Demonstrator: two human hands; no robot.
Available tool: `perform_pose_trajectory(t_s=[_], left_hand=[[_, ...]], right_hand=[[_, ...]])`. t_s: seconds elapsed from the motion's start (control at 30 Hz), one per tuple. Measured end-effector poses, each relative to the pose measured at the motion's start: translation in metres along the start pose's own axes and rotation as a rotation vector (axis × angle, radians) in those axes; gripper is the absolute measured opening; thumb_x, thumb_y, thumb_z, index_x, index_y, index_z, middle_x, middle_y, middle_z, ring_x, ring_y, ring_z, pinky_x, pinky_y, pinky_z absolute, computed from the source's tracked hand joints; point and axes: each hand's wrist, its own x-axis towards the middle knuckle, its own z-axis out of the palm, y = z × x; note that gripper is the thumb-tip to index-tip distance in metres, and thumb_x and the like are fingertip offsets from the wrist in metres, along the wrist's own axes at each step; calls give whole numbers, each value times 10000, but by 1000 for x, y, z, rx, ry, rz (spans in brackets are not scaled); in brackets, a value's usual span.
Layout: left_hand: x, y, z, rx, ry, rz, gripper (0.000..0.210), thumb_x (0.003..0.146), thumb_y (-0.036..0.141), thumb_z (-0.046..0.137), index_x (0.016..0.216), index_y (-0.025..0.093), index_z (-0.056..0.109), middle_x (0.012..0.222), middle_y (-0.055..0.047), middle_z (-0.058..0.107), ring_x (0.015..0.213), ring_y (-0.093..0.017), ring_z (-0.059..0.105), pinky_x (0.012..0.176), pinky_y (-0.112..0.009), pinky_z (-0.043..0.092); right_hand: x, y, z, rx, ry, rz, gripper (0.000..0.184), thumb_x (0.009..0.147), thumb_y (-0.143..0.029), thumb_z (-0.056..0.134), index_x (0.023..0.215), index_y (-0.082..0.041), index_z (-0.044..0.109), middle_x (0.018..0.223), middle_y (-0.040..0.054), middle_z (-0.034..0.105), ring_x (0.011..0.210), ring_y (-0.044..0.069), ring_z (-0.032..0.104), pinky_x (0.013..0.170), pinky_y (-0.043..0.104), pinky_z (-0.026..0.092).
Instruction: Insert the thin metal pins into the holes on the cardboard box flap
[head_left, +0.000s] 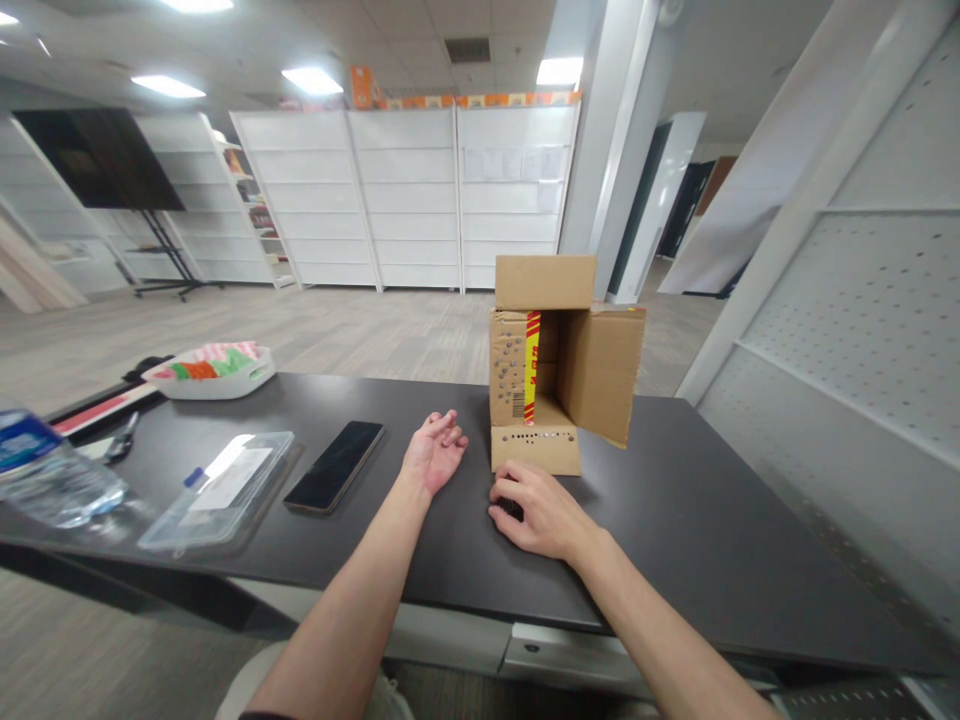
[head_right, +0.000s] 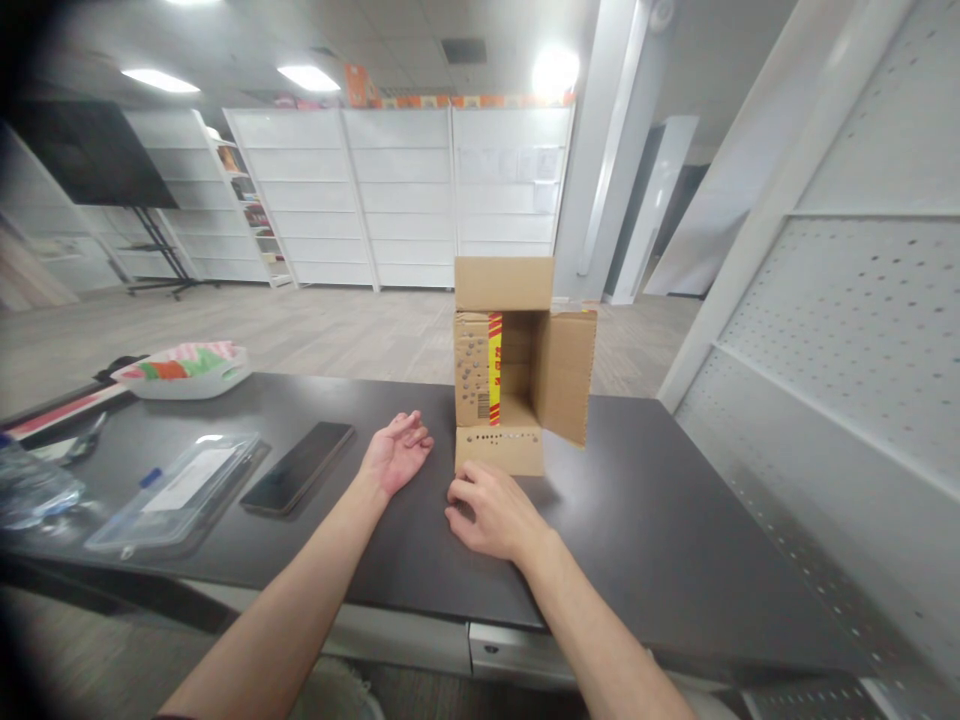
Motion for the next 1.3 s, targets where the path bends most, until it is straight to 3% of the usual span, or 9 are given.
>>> perform_pose_trajectory(t_s=[0.67, 0.87, 1.0, 1.3], left_hand=[[0, 0, 0, -21, -1, -2, 278, 683, 28, 666, 673, 175, 431, 724, 44, 630, 428, -43, 332, 538, -249, 358], [0, 0, 0, -20, -4, -5, 272, 695, 32, 661, 678, 176, 431, 724, 48, 624, 428, -47, 326, 537, -251, 356], [1, 0, -1, -24, -12, -11, 271, 697, 36, 660, 669, 172, 428, 686, 48, 603, 430, -45, 326, 537, -250, 351], [1, 0, 0, -24, 7, -9, 271, 683, 30, 666, 676, 176, 438, 699, 48, 613, 431, -51, 322, 530, -245, 343]], right_hand=[[0, 3, 0, -42, 56, 57, 124, 842, -295, 599, 921, -201, 582, 940, 52, 570, 900, 200, 527, 829, 338, 408], [0, 12, -1, -104, 284, 227, 187, 926, -314, 482, 823, -198, 586, 852, 61, 580, 873, 215, 526, 817, 350, 391], [-1, 23, 2, -148, 447, 332, 189, 926, -281, 455, 862, -188, 607, 877, 78, 591, 889, 229, 523, 827, 363, 379], [0, 29, 4, -296, 589, 494, 157, 836, -251, 524, 939, -204, 632, 999, 71, 601, 968, 249, 488, 806, 364, 347]])
